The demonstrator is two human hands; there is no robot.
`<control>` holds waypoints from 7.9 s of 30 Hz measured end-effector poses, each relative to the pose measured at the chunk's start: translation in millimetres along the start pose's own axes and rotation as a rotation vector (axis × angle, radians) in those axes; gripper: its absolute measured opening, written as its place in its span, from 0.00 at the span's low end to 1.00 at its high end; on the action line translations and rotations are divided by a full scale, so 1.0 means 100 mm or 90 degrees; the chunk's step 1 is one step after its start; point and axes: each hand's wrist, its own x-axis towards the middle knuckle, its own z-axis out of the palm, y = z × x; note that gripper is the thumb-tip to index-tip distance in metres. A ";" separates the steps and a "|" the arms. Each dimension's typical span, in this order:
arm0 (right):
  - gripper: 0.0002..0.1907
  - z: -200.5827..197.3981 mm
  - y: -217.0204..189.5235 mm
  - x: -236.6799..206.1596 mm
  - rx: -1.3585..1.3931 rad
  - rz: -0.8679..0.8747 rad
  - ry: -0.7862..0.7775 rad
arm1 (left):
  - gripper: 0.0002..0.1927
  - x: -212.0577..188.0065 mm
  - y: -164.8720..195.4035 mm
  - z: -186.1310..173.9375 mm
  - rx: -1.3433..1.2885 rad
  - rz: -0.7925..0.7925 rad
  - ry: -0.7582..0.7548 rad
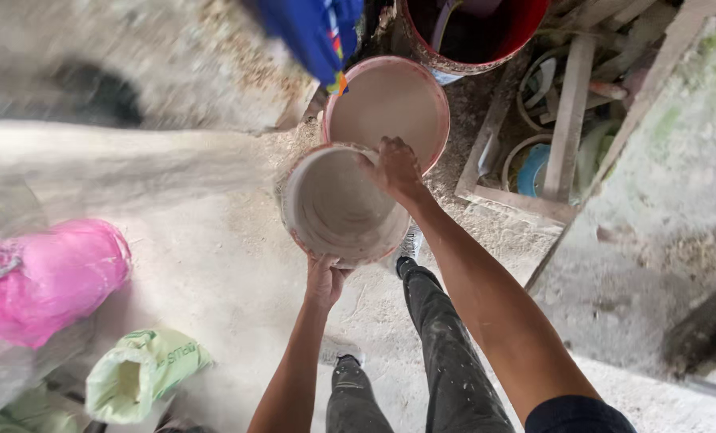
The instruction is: The person scrapes dried plaster residue off long mold frames using a small hand scraper, then smooths paste along the mold edges by hand. They scoop plaster powder from a sack into a bowl, carry it to a large basin, and mix the powder with water and fibrous material by hand.
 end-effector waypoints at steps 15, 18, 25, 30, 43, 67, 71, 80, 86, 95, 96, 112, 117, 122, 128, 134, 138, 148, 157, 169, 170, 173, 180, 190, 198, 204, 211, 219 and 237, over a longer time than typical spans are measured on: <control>0.32 1.97 -1.55 -2.20 -0.190 0.015 -0.316 | 0.55 -2.51 0.43 -3.12 -0.098 0.002 0.084; 0.32 2.62 -2.15 -2.43 -0.223 -0.044 -0.346 | 0.51 -2.77 0.52 -3.86 -0.152 0.013 0.155; 0.32 3.93 -3.92 -2.38 -0.164 -0.135 -0.476 | 0.43 -2.67 0.77 -5.45 -0.249 0.064 0.274; 0.30 4.99 -5.16 -1.75 -0.180 -0.232 -0.467 | 0.57 -1.94 1.77 -6.20 -0.227 0.090 0.372; 0.30 8.08 -6.20 -0.19 -0.189 -0.431 -0.446 | 0.44 0.47 2.30 -8.47 -0.421 0.229 0.319; 0.29 9.39 -7.07 -3.50 0.228 -0.606 -0.851 | 0.34 -1.77 1.89 -10.12 -0.705 0.569 0.504; 0.27 9.54 -7.01 -3.44 0.189 -0.658 -0.905 | 0.26 -1.51 1.74 -9.72 -0.383 0.521 0.810; 0.29 9.68 -6.24 -3.02 0.122 -0.982 -0.145 | 0.24 -1.58 1.53 -9.76 -0.571 0.641 0.753; 0.20 9.67 -5.92 -2.94 0.256 -0.216 -0.759 | 0.32 -1.02 0.83 -9.47 -0.551 0.548 0.874; 0.25 10.49 -5.59 -3.00 0.673 0.368 -1.122 | 0.26 -0.97 0.39 -10.20 -0.845 0.747 0.667; 0.26 10.49 -5.41 -3.02 0.571 0.213 -0.946 | 0.26 -1.00 0.45 -10.33 -0.878 0.785 0.575; 0.29 10.70 -5.56 -3.13 0.813 0.494 -1.028 | 0.50 -0.90 0.79 -10.01 -0.146 0.489 1.295; 0.33 10.13 -5.75 -3.11 0.131 -0.043 -0.709 | 0.21 -0.98 1.55 -10.77 0.003 0.429 1.205; 0.47 9.65 -6.27 -3.28 0.230 -0.803 -0.230 | 0.06 -1.07 1.77 -11.38 -0.612 0.538 0.833; 0.24 10.78 -6.96 -3.39 -0.091 -0.700 -0.626 | 0.07 -1.12 1.71 -11.67 -0.510 0.457 0.621; 0.31 10.77 -8.05 -1.91 -0.123 -0.703 -0.488 | 0.35 -2.04 0.65 -11.58 -0.496 0.268 0.429; 0.37 10.28 -7.44 -1.97 0.227 -0.708 -0.194 | 0.41 -2.20 1.17 -11.47 0.137 0.033 0.893; 0.24 10.80 -6.01 -2.93 0.507 -0.135 -0.603 | 0.31 -1.30 2.34 -11.04 0.588 -0.010 0.847; 0.31 9.81 -6.01 -2.99 0.411 0.269 -0.699 | 0.31 -0.96 1.94 -11.18 0.211 0.139 0.780; 0.32 9.94 -6.40 -3.15 0.310 -0.081 -0.926 | 0.26 -2.07 1.61 -10.71 -0.049 0.356 0.730; 0.33 9.98 -6.41 -3.05 0.289 -0.168 -0.859 | 0.28 -2.05 1.64 -10.71 -0.147 0.308 0.595; 0.30 9.86 -6.44 -2.83 0.016 -0.594 -0.385 | 0.29 -1.85 1.95 -10.91 0.001 0.258 0.517; 0.27 9.79 -6.82 -2.94 -0.140 -0.820 -0.693 | 0.36 -1.37 2.02 -11.17 -0.197 0.235 0.113; 0.38 10.55 -7.18 -2.88 -0.360 -0.456 -0.901 | 0.55 -0.90 1.86 -10.58 0.573 0.106 0.798; 0.55 9.27 -5.44 -3.33 -0.321 -1.127 -0.050 | 0.12 -0.98 2.34 -11.55 0.170 0.114 0.413; 0.53 8.66 -4.46 -3.26 -0.198 -0.701 -0.406 | 0.37 -1.13 2.28 -11.39 0.076 0.233 0.552; 0.17 9.22 -4.44 -3.01 0.343 0.224 -0.705 | 0.54 -1.21 0.82 -10.07 0.253 0.274 0.883; 0.18 9.75 -4.59 -2.81 0.400 0.345 -0.732 | 0.20 -0.91 0.21 -10.15 -0.712 0.679 0.455; 0.35 10.49 -6.72 -2.97 -0.165 -0.822 -0.590 | 0.35 -1.29 1.21 -10.70 -0.594 0.289 0.631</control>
